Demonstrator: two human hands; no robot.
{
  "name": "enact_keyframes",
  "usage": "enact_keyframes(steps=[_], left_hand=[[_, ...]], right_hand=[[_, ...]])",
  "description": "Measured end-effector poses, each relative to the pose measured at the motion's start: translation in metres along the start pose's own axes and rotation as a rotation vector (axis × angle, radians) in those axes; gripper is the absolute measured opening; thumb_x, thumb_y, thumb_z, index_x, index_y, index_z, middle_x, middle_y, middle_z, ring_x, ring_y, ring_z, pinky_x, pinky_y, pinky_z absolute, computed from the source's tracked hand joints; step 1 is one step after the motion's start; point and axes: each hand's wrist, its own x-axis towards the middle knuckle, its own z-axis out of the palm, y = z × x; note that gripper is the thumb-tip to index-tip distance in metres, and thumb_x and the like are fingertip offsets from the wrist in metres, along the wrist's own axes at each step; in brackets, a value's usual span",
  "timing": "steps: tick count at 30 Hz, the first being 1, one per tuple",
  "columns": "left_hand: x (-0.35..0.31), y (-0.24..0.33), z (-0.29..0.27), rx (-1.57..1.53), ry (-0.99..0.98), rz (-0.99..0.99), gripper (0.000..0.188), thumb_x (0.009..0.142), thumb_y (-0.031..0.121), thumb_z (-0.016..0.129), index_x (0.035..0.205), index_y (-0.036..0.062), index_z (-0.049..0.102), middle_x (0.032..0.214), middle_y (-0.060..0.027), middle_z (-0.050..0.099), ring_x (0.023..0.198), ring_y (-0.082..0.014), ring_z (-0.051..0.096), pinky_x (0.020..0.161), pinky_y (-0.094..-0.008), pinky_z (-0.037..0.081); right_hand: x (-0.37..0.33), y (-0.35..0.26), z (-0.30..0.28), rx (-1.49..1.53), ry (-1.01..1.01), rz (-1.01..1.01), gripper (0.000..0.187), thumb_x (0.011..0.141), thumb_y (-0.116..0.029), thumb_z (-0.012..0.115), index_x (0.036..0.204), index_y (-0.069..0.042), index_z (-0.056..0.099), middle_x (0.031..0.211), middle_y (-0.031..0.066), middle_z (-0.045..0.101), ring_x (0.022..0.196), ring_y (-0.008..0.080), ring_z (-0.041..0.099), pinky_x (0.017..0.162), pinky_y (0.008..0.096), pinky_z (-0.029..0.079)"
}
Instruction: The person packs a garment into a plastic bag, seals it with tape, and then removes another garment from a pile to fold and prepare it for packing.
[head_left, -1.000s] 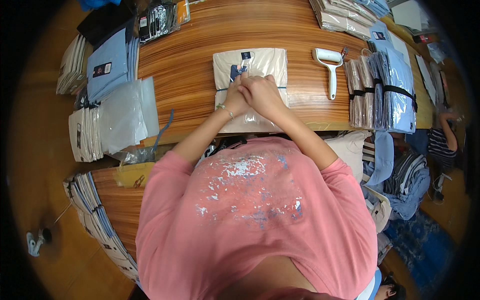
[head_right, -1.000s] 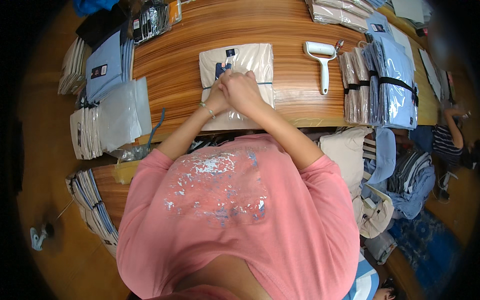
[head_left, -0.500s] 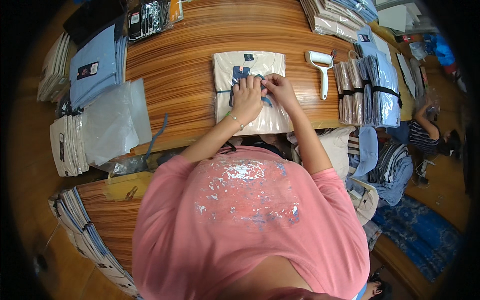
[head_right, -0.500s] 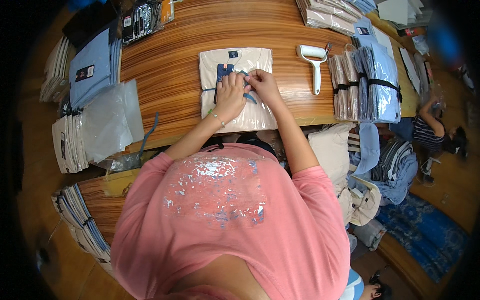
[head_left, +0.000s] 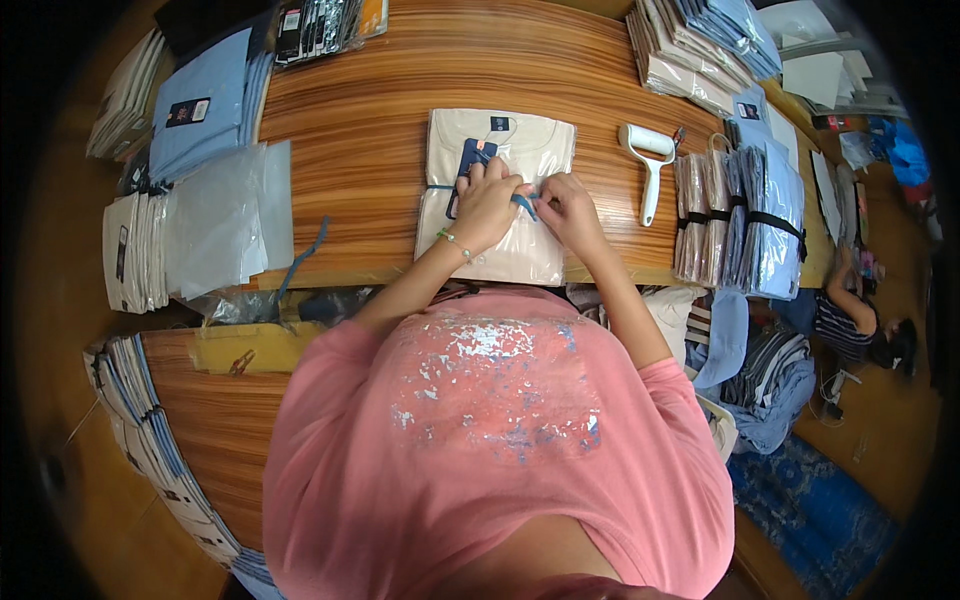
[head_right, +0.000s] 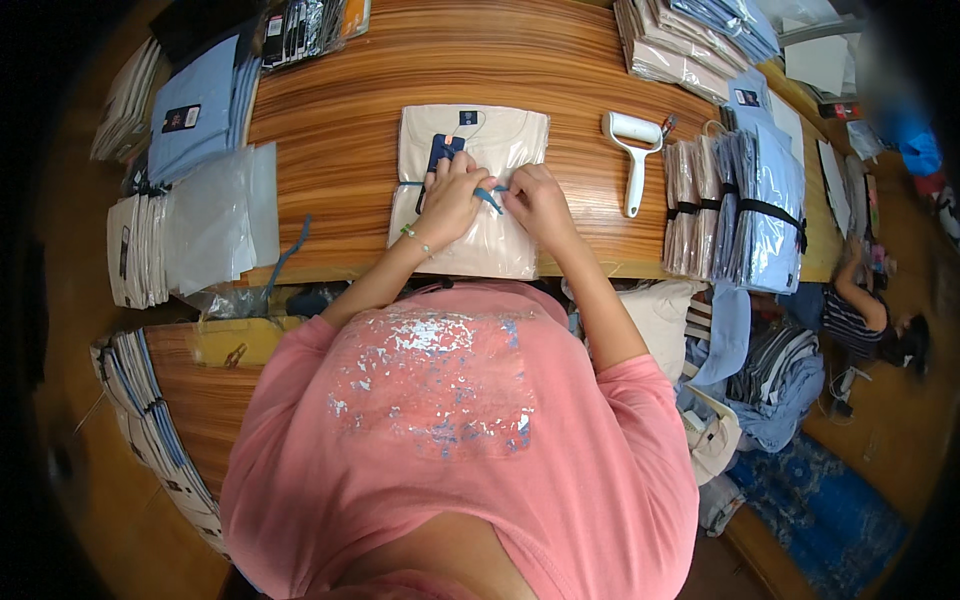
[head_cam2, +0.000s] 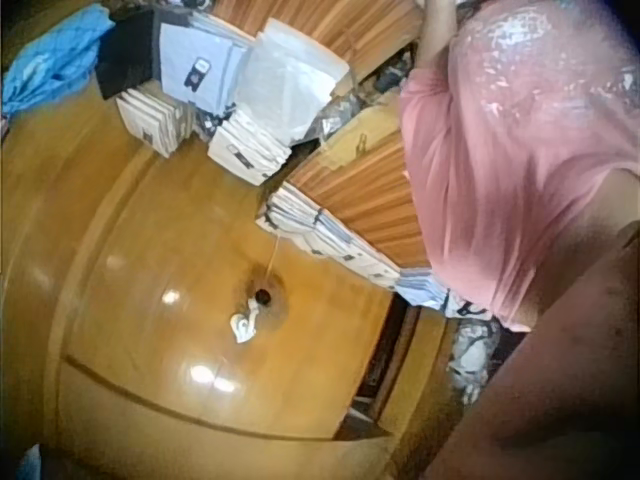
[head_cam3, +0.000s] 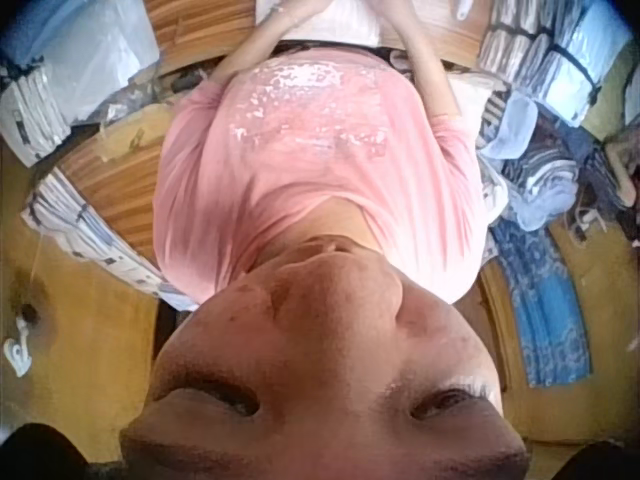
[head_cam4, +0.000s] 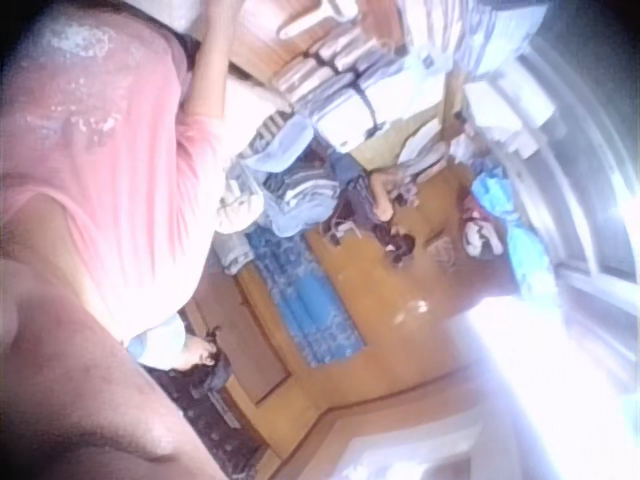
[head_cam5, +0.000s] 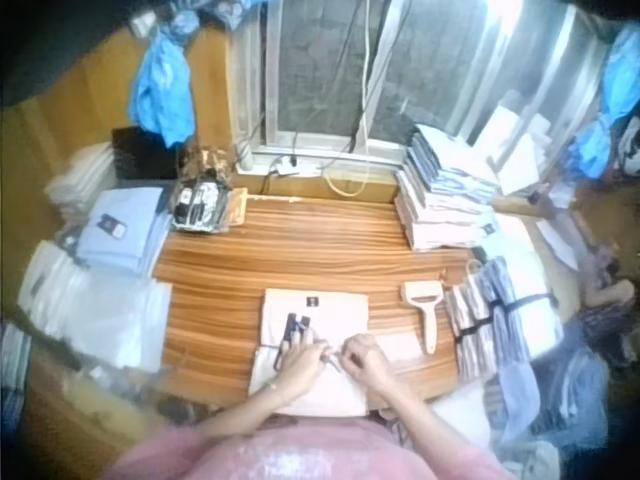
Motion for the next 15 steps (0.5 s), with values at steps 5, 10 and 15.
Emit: enact_keyframes(steps=[5, 10, 15], left_hand=[[0.0, 0.002, 0.004, 0.015, 0.03, -0.013, 0.026, 0.092, 0.03, 0.045, 0.097, 0.0104, 0.061, 0.1, -0.0086, 0.048, 0.092, -0.028, 0.043, 0.079, -0.0399, 0.031], [0.003, 0.003, 0.008, 0.058, 0.044, -0.036, 0.021, 0.092, 0.028, 0.045, 0.093, 0.0099, 0.056, 0.1, -0.0081, 0.048, 0.092, -0.0281, 0.043, 0.078, -0.0401, 0.031], [0.003, 0.002, 0.012, 0.039, 0.049, -0.047, 0.01, 0.087, 0.017, 0.051, 0.091, 0.0093, 0.055, 0.1, -0.0084, 0.047, 0.095, -0.0293, 0.042, 0.079, -0.0427, 0.029]], right_hand=[[0.008, 0.004, 0.014, -0.2, 0.08, -0.068, 0.014, 0.07, -0.007, 0.066, 0.084, -0.007, 0.062, 0.073, 0.0087, 0.058, 0.07, 0.027, 0.056, 0.061, 0.0379, 0.045], [0.002, 0.01, 0.017, -0.189, 0.172, -0.098, 0.015, 0.071, -0.01, 0.066, 0.086, -0.009, 0.066, 0.072, 0.0065, 0.06, 0.07, 0.0242, 0.058, 0.057, 0.039, 0.046], [0.001, 0.004, -0.007, -0.127, 0.019, 0.006, 0.012, 0.071, -0.011, 0.067, 0.082, -0.007, 0.067, 0.074, 0.0096, 0.061, 0.075, 0.027, 0.057, 0.065, 0.0383, 0.046]])
